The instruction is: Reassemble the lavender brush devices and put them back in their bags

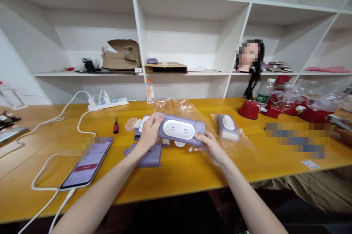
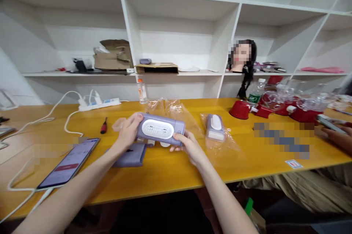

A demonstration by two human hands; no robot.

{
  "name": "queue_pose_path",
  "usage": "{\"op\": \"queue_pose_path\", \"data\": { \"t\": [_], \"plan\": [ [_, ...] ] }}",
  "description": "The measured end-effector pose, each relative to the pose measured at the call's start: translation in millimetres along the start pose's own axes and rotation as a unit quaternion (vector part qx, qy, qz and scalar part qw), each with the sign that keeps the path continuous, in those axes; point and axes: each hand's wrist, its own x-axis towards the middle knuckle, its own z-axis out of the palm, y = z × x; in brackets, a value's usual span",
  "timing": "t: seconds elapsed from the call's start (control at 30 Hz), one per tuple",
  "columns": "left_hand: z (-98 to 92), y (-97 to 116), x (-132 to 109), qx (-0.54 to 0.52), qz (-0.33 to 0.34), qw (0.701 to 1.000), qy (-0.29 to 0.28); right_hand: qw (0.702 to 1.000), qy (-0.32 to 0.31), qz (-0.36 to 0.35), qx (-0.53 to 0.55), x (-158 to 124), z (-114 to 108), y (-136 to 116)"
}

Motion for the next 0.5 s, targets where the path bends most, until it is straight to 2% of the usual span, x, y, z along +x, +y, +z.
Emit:
{"op": "queue_pose_path", "data": {
  "t": [0.07, 0.17, 0.33, 0.5],
  "plan": [
    [-10.0, -10, 1, 0.036, -0.013, 0.999, 0.023, 0.998, -0.047, -0.001, -0.035, 19, 6, -1],
    [-14.2, -22, 4, 0.088, -0.022, 0.996, 0.023, 0.996, -0.065, -0.01, -0.056, 39, 7, 1],
    [-8.6, -36, 8, 0.11, -0.028, 0.993, -0.002, 0.999, -0.002, -0.005, -0.033, 47, 0, 14],
    [-6.0, -37, 9, 0.082, -0.03, 0.996, 0.004, 0.999, 0.039, -0.028, -0.026, 45, 2, 19]
  ]
}}
